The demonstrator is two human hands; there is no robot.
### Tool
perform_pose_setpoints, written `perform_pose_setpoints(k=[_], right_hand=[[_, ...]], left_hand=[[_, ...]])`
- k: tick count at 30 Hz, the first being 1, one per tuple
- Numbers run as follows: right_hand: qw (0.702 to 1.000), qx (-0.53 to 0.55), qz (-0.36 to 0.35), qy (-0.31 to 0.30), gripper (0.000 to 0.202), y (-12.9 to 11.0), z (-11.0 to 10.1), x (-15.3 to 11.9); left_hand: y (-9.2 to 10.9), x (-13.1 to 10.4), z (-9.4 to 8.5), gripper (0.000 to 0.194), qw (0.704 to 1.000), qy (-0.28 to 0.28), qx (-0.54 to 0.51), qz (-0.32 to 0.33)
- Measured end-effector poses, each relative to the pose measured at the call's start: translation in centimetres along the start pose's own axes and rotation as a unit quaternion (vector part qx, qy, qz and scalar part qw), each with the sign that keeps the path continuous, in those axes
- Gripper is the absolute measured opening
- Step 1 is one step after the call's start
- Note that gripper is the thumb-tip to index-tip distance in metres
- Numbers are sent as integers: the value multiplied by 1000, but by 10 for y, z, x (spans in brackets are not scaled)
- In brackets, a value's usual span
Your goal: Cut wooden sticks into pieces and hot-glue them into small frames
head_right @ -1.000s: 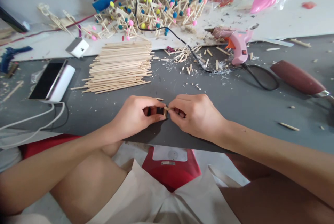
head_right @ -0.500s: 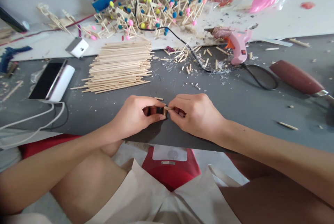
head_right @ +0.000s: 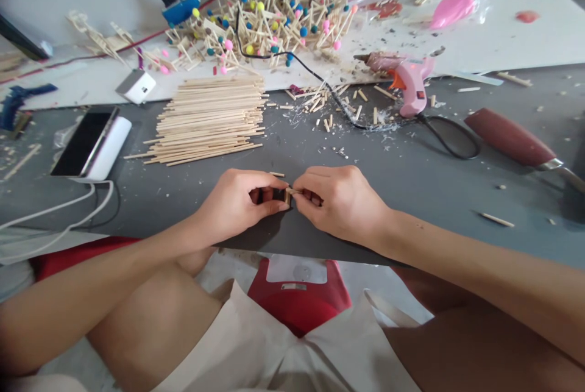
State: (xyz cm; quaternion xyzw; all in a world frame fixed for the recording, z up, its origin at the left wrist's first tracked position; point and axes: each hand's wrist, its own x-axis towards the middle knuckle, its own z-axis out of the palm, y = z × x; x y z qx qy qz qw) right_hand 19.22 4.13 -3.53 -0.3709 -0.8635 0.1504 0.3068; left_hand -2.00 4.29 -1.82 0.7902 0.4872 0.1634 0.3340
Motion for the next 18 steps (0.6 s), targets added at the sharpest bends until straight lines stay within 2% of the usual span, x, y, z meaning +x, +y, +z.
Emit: perform_pose_setpoints(k=[10,18], right_hand=[[1000,-2,1,5,13,0,1,0],[1000,-6,20,-15,13,0,1,0]], left_hand=[[1,0,0,16,1000,-3,4,-2],[1,-1,0,17,1000,0,13,3]])
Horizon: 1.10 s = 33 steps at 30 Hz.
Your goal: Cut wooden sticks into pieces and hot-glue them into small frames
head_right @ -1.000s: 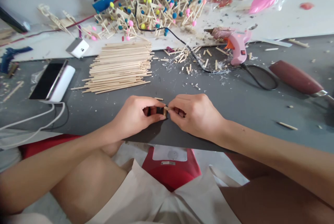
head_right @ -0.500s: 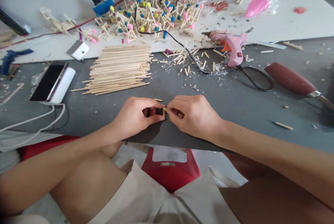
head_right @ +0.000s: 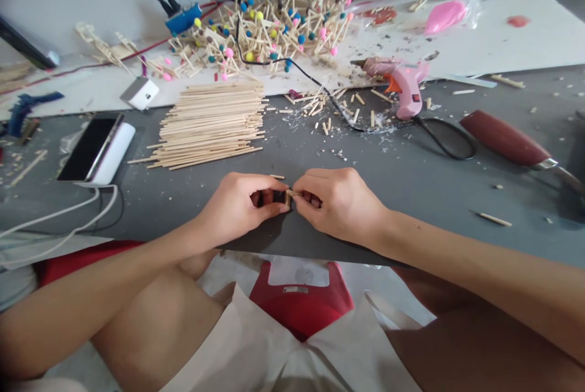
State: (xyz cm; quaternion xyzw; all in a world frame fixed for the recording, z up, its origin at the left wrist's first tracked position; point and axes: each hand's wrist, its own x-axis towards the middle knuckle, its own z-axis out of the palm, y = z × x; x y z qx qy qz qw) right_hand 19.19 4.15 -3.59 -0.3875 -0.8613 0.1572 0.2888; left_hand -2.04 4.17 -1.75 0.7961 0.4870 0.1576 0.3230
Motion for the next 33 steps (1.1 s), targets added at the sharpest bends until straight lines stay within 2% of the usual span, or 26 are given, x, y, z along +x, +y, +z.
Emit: perform_pose_setpoints(k=[9,15,21,25,29,33], right_hand=[[1000,-1,4,-9,12,1,1,-1],[998,30,28,-42,11,4,-11,-1],[986,113,116,-47,17,11,-19,-1],[977,146,148,-50,14,12,-19,1],[947,248,192,-77,8,9,-23,2],[879,395,248,-99,16,4,-27,3]], left_hand=[[2,1,-2,18,1000,-4,18,3],[2,0,-1,19,1000,-1,18,8],[2,-1,-4,25,995,13,-102,-4],[6,-3,-3,30,979,-11,-203,-12],[5,-5,-2,33,955,-33,-293,-27],[4,-4,-2,35,927,-43,-371,-43]])
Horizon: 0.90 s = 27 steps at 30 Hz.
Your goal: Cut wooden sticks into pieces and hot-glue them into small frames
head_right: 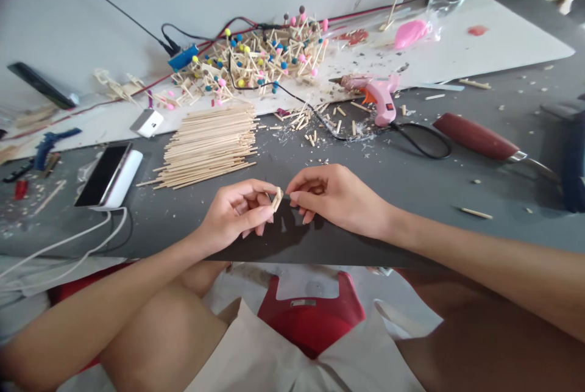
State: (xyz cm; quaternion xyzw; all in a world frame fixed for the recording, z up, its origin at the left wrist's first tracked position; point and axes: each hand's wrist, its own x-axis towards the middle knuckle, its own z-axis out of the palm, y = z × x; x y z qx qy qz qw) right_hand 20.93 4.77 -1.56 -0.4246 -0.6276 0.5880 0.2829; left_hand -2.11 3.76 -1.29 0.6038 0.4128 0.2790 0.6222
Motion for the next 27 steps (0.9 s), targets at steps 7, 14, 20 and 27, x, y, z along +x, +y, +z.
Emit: perform_pose_setpoints(k=[7,14,20,27], right_hand=[[985,164,45,7,23,-6,6,0],[975,213,68,-2,28,-6,7,0],[969,238,69,-11,26,-1,5,1],[973,224,51,21,30,5,5,3]], left_hand=[[-2,6,3,37,996,-14,-88,-23],[-7,9,3,34,991,-23,-130,-20],[-9,10,2,30,989,-33,-141,-5],[-8,10,3,26,989,-37,-143,-1]])
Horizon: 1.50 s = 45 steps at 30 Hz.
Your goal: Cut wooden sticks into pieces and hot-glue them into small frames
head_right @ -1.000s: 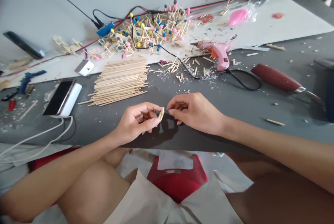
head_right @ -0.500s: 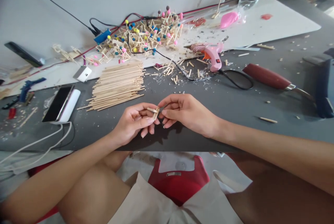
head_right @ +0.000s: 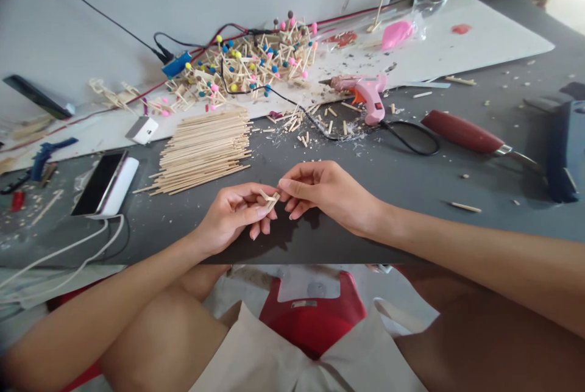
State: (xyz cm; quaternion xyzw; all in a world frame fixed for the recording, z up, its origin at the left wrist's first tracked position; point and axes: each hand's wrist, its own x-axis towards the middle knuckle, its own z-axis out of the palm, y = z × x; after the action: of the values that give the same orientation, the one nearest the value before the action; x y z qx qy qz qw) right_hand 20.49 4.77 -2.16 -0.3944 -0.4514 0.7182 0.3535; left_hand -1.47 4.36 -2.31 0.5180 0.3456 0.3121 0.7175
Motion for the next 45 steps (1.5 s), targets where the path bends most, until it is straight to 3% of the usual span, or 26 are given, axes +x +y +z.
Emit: perform_pose_setpoints(k=[11,23,27,30,31,35,40,45], right_hand=[[999,1,-16,30,30,-18,-1,-4],[995,77,-7,59,26,-47,0,-18],[990,73,-16,120,26,-44,-8,-14],[982,32,-7,189,11,-38,-13,-11],[981,17,7,192,17,-35,-14,-10],[992,-29,60,105,23,-25,-14,-10],[995,-89,45,-14,34,-23,-6,-12],[993,-108,31,-22,33,-27,-1,-15]], left_hand=[[0,0,0,28,1000,4,-3,-4],[3,4,-1,30,998,13,-39,-37],[3,4,-2,29,997,21,-53,-44],[3,5,-1,28,997,26,-60,-48],[3,5,-1,29,997,26,-58,-48],[3,5,1,31,998,18,-34,-43],[2,5,5,34,1000,12,11,-15],[3,5,9,34,999,8,42,-13]])
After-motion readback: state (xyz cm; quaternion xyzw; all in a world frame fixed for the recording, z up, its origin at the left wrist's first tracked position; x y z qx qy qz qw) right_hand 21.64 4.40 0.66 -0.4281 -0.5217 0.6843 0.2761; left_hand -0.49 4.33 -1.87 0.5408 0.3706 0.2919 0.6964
